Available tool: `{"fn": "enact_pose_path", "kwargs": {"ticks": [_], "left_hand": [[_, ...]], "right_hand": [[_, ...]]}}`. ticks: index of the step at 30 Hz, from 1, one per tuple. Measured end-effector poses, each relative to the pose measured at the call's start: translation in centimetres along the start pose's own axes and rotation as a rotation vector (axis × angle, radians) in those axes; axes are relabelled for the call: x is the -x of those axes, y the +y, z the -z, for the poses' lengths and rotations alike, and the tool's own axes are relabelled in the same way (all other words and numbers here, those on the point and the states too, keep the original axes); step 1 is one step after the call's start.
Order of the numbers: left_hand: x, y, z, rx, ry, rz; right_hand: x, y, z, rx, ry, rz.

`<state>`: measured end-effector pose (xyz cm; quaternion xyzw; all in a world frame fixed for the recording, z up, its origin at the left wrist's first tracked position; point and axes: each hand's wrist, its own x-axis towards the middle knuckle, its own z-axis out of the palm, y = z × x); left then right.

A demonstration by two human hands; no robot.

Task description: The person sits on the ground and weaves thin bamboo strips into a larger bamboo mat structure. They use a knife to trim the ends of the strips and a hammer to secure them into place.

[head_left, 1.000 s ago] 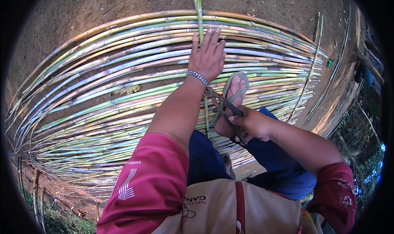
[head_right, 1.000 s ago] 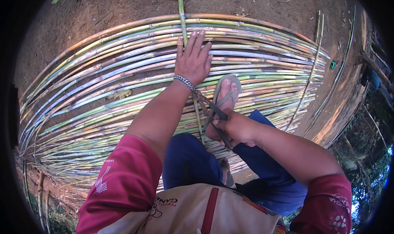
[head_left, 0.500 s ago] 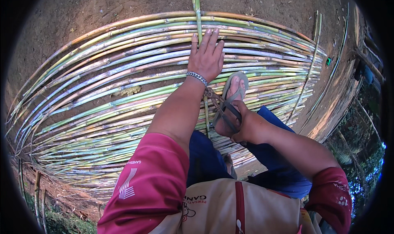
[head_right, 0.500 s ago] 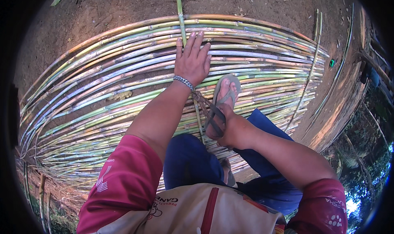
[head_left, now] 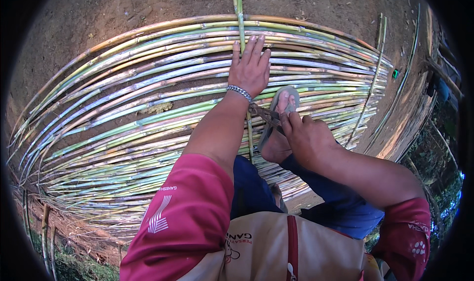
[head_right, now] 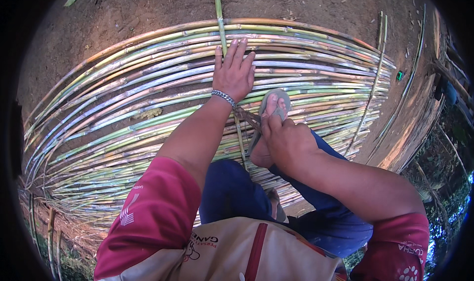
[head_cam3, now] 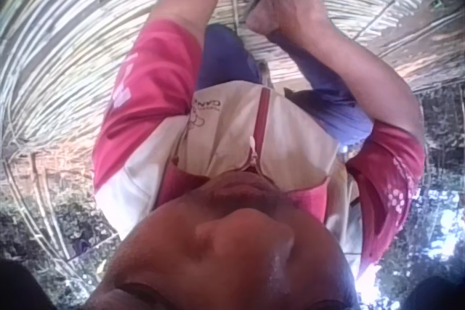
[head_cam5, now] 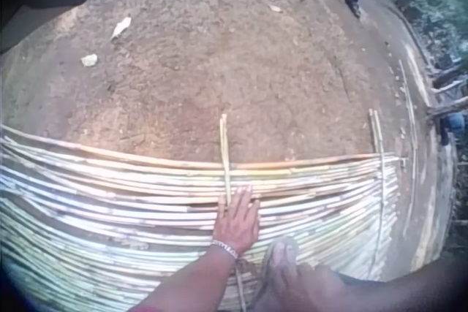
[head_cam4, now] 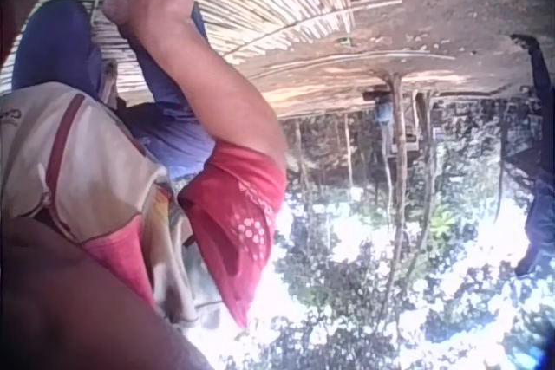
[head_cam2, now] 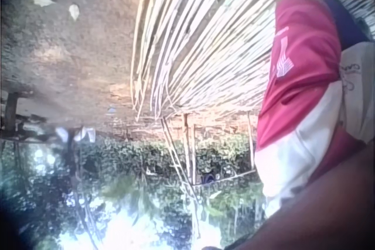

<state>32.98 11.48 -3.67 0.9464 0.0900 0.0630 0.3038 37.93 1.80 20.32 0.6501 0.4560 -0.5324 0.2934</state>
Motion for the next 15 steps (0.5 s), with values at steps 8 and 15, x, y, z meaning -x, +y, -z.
{"fn": "enact_pose_path", "kwargs": {"ticks": [8, 15], "left_hand": [[-0.1, -0.1, -0.1, 0.002, 0.016, 0.007], [0.0, -0.1, 0.0, 0.015, -0.026, 0.011]], "right_hand": [[-1.6, 1.7, 0.0, 0.526, 0.349, 0.048], [-2.2, 1.0, -3.6, -0.64, -0.207, -0.064]]}}
